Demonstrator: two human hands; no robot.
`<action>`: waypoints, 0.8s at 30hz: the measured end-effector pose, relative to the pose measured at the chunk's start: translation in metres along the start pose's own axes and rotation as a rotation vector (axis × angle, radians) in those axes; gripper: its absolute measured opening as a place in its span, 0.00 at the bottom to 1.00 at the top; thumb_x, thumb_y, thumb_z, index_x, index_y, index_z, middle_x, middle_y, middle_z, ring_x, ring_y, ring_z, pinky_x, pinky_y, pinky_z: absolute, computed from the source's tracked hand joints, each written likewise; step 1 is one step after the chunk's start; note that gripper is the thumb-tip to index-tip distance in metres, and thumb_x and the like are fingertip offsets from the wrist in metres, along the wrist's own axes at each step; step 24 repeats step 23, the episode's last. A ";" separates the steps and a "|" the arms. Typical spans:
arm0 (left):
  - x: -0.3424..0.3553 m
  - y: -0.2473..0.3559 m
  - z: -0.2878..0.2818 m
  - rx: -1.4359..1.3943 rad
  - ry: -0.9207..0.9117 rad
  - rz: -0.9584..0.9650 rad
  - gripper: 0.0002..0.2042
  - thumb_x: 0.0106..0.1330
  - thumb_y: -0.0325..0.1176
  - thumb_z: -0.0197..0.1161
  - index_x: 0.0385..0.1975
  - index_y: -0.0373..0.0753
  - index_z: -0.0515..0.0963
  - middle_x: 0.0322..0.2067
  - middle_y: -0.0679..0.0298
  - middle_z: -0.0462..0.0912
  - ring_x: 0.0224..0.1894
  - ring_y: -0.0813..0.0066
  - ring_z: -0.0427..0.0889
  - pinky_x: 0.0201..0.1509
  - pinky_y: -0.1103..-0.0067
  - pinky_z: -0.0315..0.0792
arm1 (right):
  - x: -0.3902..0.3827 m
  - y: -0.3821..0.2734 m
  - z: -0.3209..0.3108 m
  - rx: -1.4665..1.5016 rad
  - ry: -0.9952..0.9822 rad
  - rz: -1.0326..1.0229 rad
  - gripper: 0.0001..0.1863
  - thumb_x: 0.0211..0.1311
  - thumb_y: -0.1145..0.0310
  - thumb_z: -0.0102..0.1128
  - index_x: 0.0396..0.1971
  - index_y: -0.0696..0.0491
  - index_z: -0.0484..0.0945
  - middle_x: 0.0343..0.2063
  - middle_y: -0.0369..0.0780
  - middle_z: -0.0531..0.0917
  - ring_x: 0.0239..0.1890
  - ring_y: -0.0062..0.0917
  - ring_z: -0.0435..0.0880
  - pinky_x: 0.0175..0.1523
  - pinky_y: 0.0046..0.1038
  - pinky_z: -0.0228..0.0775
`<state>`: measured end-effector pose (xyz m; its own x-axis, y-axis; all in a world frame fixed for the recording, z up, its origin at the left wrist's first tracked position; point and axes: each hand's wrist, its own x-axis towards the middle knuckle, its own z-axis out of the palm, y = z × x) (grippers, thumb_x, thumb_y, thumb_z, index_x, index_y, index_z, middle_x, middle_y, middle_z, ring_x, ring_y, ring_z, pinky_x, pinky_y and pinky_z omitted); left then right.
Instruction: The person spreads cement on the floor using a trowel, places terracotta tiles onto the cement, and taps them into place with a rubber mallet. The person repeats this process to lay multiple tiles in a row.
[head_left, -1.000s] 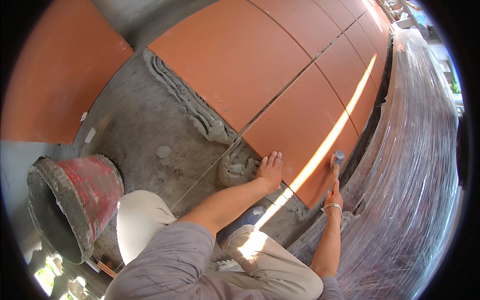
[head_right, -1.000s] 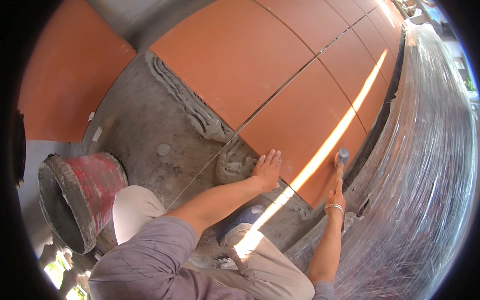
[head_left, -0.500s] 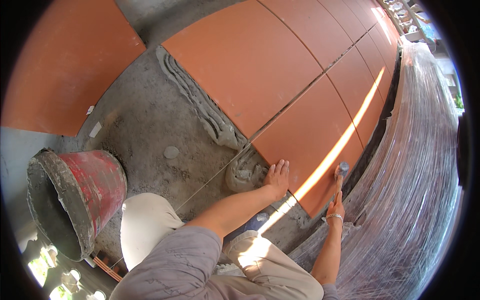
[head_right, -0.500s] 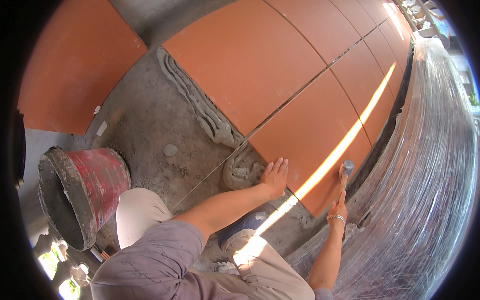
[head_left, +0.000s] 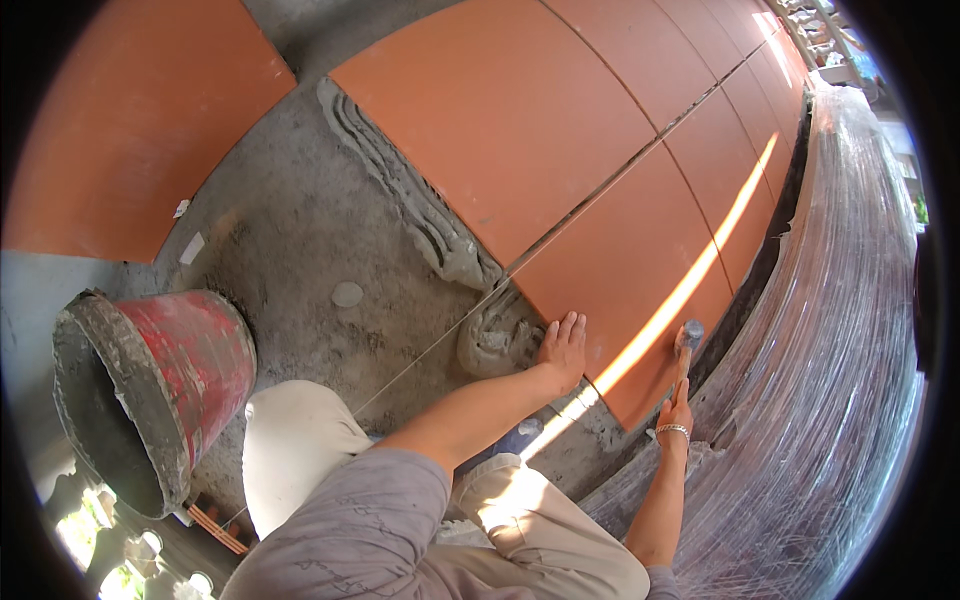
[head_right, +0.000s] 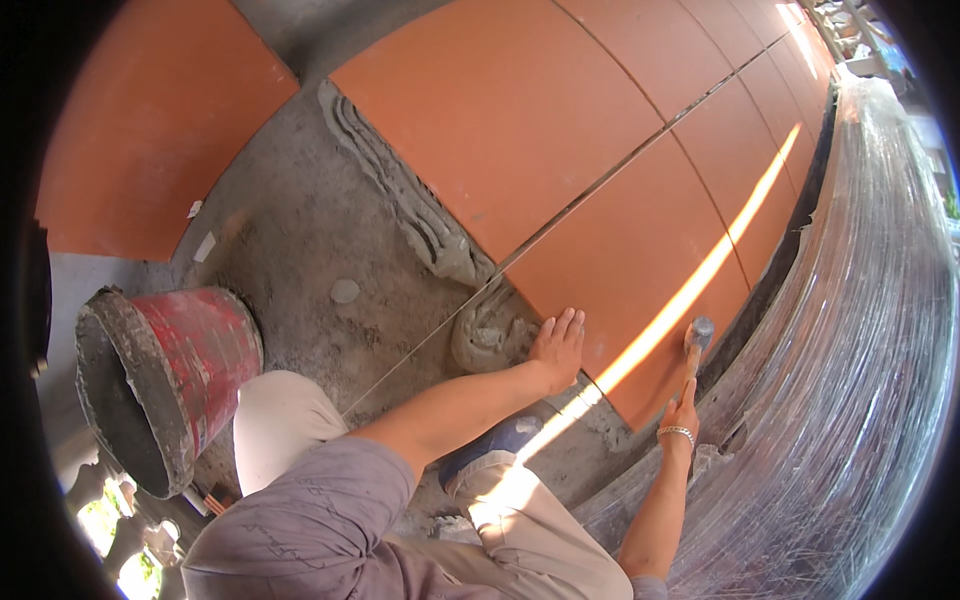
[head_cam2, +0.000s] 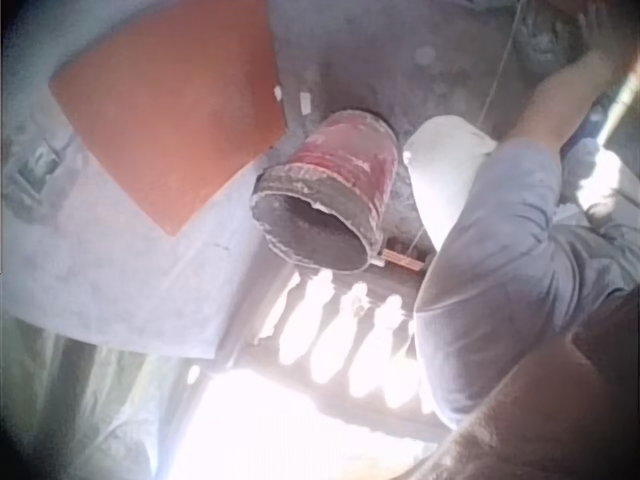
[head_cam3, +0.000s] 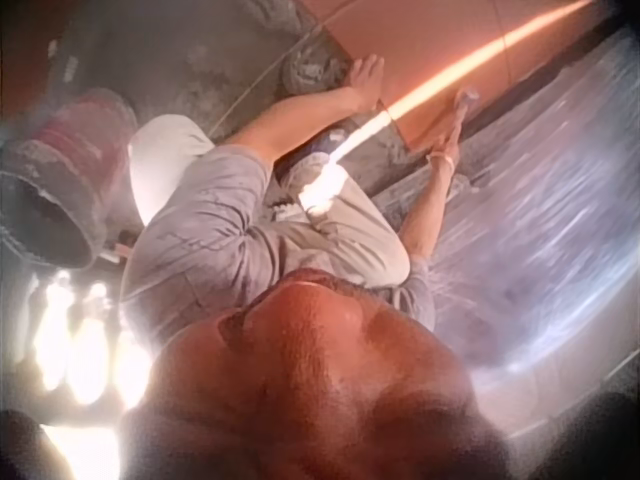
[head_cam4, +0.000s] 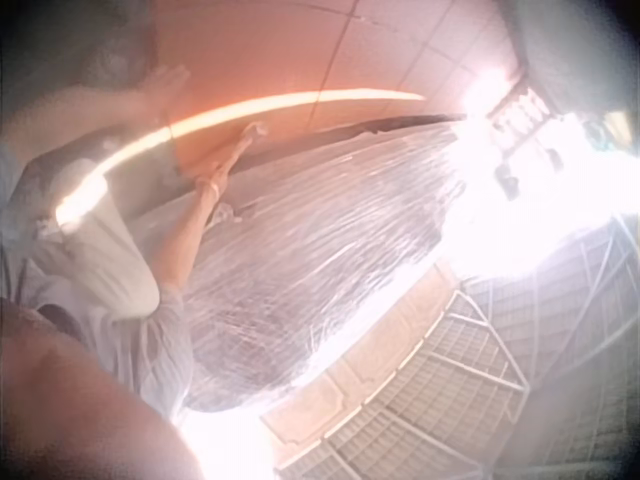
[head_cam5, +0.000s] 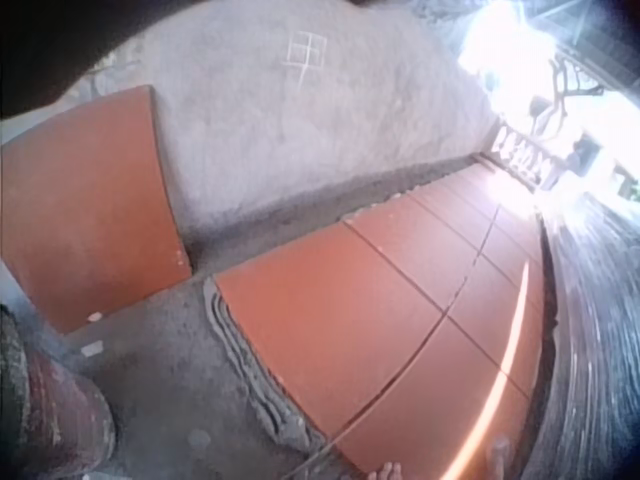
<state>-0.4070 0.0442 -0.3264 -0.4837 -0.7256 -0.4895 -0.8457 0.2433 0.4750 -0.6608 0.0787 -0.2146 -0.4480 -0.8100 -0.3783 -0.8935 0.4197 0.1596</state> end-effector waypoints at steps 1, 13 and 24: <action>-0.001 0.000 0.001 0.000 0.004 -0.002 0.44 0.64 0.52 0.62 0.72 0.32 0.50 0.76 0.54 0.39 0.77 0.54 0.36 0.77 0.62 0.38 | 0.001 0.001 0.002 0.003 0.002 -0.005 0.34 0.70 0.68 0.50 0.73 0.44 0.51 0.47 0.56 0.82 0.46 0.51 0.82 0.50 0.46 0.74; 0.002 0.000 0.001 -0.030 -0.021 -0.003 0.45 0.64 0.52 0.62 0.73 0.32 0.48 0.76 0.53 0.38 0.78 0.54 0.35 0.77 0.63 0.37 | 0.001 0.000 0.003 0.019 -0.038 0.089 0.34 0.70 0.67 0.51 0.74 0.41 0.51 0.53 0.54 0.80 0.53 0.50 0.80 0.56 0.45 0.74; 0.002 0.001 0.004 -0.009 0.001 -0.007 0.45 0.63 0.51 0.63 0.73 0.32 0.49 0.76 0.54 0.39 0.77 0.54 0.36 0.77 0.62 0.38 | -0.032 -0.001 -0.009 0.039 0.076 -0.003 0.32 0.71 0.66 0.52 0.73 0.41 0.55 0.52 0.50 0.82 0.47 0.44 0.85 0.51 0.42 0.77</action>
